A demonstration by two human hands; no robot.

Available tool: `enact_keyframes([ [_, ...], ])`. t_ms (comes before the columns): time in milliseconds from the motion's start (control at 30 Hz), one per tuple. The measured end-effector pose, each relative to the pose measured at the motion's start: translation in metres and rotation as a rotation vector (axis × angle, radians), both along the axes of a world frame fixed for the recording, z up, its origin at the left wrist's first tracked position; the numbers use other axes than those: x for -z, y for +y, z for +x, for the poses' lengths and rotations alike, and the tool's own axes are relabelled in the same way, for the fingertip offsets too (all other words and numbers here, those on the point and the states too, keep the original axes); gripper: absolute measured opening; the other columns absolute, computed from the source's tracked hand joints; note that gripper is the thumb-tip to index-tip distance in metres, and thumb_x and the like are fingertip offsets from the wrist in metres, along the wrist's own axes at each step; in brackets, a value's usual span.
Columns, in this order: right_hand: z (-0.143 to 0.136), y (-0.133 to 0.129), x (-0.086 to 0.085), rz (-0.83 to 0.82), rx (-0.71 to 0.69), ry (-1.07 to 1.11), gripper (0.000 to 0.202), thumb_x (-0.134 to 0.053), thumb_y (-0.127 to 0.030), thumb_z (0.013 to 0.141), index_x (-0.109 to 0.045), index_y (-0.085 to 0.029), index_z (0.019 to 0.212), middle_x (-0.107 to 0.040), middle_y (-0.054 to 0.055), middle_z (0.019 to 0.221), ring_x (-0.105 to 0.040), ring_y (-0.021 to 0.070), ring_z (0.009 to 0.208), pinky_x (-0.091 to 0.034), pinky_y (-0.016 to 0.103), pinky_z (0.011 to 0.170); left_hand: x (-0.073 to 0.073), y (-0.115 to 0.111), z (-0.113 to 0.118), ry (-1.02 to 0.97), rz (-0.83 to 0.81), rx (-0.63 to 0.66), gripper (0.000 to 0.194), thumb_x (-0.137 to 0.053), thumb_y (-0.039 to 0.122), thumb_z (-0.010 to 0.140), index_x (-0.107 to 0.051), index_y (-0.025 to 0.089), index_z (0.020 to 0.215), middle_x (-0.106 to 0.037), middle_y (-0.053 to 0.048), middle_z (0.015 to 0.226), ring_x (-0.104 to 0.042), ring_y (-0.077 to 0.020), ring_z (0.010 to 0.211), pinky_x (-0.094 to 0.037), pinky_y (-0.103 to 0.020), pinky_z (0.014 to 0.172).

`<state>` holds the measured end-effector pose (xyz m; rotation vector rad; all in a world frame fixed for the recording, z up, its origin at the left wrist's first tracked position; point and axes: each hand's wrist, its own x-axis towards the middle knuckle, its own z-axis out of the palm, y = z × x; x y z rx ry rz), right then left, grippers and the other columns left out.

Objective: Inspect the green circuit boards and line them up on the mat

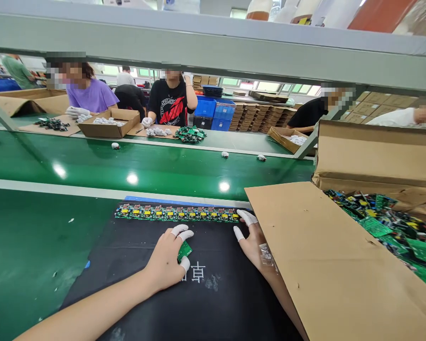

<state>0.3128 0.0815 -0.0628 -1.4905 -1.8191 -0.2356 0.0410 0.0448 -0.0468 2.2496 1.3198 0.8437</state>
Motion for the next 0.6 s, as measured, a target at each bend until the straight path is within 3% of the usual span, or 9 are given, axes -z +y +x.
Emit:
enact_keyframes([
  [133, -0.009, -0.011, -0.009, 0.015, -0.057, -0.048, 0.04, -0.047, -0.023, 0.087, -0.05, -0.024, 0.127, -0.059, 0.009, 0.118, -0.056, 0.026, 0.112, -0.043, 0.05, 0.1, 0.004, 0.0, 0.003, -0.057, 0.034, -0.01, 0.056, -0.048, 0.004, 0.066, -0.051, 0.022, 0.119, -0.05, -0.009, 0.128, -0.051, -0.0261, 0.116, -0.044, -0.045, 0.102],
  [333, -0.033, -0.03, -0.018, 0.019, -0.474, -0.201, 0.039, -0.048, -0.018, 0.088, -0.05, -0.021, 0.127, -0.058, 0.012, 0.119, -0.058, 0.022, 0.104, -0.052, 0.039, 0.086, 0.007, 0.004, 0.003, -0.182, 0.014, 0.058, 0.048, -0.052, 0.009, 0.076, -0.05, 0.025, 0.121, -0.05, -0.008, 0.13, -0.053, -0.0219, 0.118, -0.046, -0.038, 0.102],
  [433, -0.041, -0.037, -0.022, 0.006, -0.611, -0.278, 0.037, -0.052, -0.023, 0.087, -0.053, -0.019, 0.124, -0.058, 0.014, 0.12, -0.057, 0.0238, 0.104, -0.052, 0.04, 0.084, 0.005, 0.003, 0.003, -0.297, -0.11, 0.154, 0.051, -0.055, 0.01, 0.076, -0.047, 0.025, 0.124, -0.043, -0.01, 0.138, -0.051, -0.0224, 0.12, -0.046, -0.04, 0.102],
  [533, -0.047, -0.042, -0.026, -0.023, -0.681, -0.329, 0.038, -0.056, -0.032, 0.085, -0.056, -0.016, 0.121, -0.058, 0.015, 0.121, -0.056, 0.026, 0.104, -0.051, 0.042, 0.084, 0.004, 0.001, 0.004, -0.449, -0.325, 0.303, 0.059, -0.057, 0.012, 0.074, -0.042, 0.023, 0.13, -0.035, -0.012, 0.144, -0.047, -0.0237, 0.124, -0.043, -0.042, 0.103],
  [600, -0.051, -0.044, -0.029, -0.04, -0.703, -0.358, 0.037, -0.057, -0.036, 0.085, -0.059, -0.016, 0.115, -0.061, 0.015, 0.119, -0.057, 0.0262, 0.101, -0.05, 0.042, 0.082, 0.004, 0.001, 0.004, -0.557, -0.485, 0.389, 0.065, -0.059, 0.014, 0.072, -0.039, 0.022, 0.134, -0.037, -0.012, 0.143, -0.042, -0.0255, 0.128, -0.037, -0.045, 0.107],
])
